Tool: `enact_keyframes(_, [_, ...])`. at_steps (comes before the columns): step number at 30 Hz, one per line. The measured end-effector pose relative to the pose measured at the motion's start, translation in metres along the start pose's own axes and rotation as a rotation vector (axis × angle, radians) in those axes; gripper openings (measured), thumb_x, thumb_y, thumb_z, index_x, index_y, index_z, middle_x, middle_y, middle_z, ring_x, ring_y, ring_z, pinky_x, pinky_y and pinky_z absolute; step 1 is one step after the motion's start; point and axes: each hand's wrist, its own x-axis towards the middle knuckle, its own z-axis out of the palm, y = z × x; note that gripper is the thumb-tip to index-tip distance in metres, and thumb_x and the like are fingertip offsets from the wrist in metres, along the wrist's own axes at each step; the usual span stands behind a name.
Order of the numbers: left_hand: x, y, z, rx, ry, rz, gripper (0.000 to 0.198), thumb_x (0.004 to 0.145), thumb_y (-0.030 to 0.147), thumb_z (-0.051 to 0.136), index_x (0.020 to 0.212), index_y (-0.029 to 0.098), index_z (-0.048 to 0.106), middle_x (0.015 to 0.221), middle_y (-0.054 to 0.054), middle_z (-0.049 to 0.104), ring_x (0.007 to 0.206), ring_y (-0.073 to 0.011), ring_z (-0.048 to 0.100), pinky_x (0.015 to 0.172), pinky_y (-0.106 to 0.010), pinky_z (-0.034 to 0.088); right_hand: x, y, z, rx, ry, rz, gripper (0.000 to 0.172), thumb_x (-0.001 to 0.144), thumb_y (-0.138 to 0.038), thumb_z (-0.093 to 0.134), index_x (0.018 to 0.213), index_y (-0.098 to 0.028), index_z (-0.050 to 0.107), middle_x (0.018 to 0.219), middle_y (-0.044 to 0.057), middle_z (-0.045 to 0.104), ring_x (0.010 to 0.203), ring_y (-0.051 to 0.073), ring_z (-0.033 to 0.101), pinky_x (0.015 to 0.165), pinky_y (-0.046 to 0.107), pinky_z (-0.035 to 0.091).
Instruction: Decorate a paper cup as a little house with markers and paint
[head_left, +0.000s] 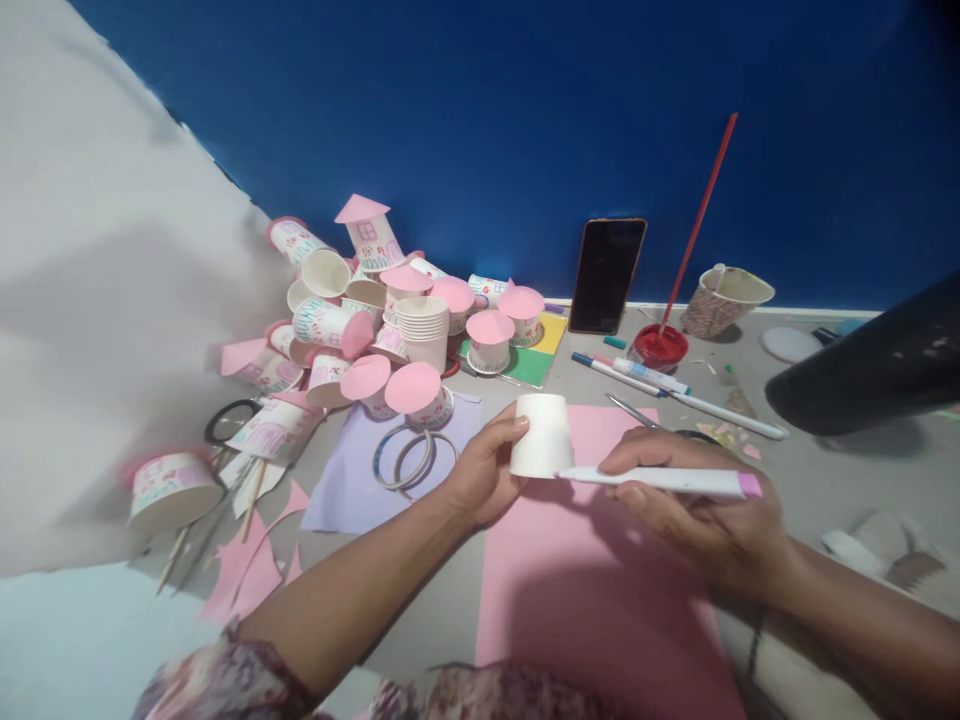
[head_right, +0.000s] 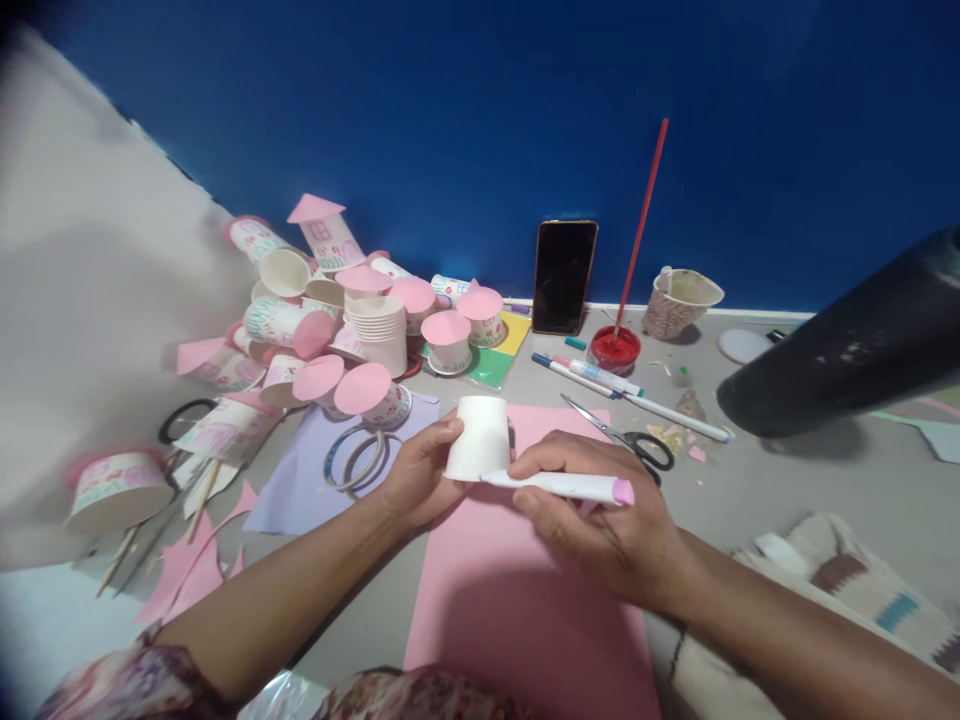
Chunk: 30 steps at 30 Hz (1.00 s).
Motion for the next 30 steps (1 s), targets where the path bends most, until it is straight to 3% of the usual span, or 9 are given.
enact_keyframes(7, [0.0006,-0.0011,0.0004,0.005,-0.032,0.005,0.038,0.075,0.033,0.082,0.107,0.015,0.071,0.088,-0.008,0.074,0.087,-0.0265,0.072,0.087,-0.038,0.056,-0.0022,0.0035,0.0058,0.031,0.025,-0.003,0.007,0.095,-0.022,0.071,0.097,-0.024,0.077,0.081,0.003,0.081,0.064,0.018,0.073,0.059,0.026,0.058])
enact_keyframes(13, [-0.0007,0.0005,0.0016,0.004,-0.006,-0.003,0.041,0.073,0.031,0.084,0.108,0.014,0.073,0.09,-0.006,0.073,0.084,-0.0216,0.067,0.08,-0.032,0.054,0.0008,0.0005,0.0046,0.034,0.08,0.004,0.008,0.094,-0.02,0.072,0.098,-0.024,0.077,0.083,0.003,0.082,0.067,0.017,0.074,0.06,0.024,0.059])
enact_keyframes(24, [-0.0013,-0.0007,-0.0005,0.015,-0.042,0.008,0.04,0.076,0.032,0.082,0.111,0.014,0.072,0.094,-0.009,0.076,0.088,-0.0257,0.071,0.084,-0.036,0.054,0.0001,0.002,0.006,0.036,0.066,-0.011,0.007,0.093,-0.02,0.074,0.097,-0.024,0.078,0.084,0.003,0.082,0.067,0.018,0.076,0.06,0.024,0.06])
enact_keyframes(30, [-0.0002,-0.0015,-0.0003,-0.021,-0.035,-0.007,0.044,0.07,0.032,0.087,0.109,0.014,0.074,0.093,-0.008,0.076,0.082,-0.0211,0.067,0.076,-0.03,0.052,0.0011,0.0001,0.0059,-0.027,0.136,-0.027,0.007,0.095,-0.021,0.072,0.097,-0.023,0.078,0.085,0.004,0.083,0.07,0.018,0.078,0.064,0.025,0.063])
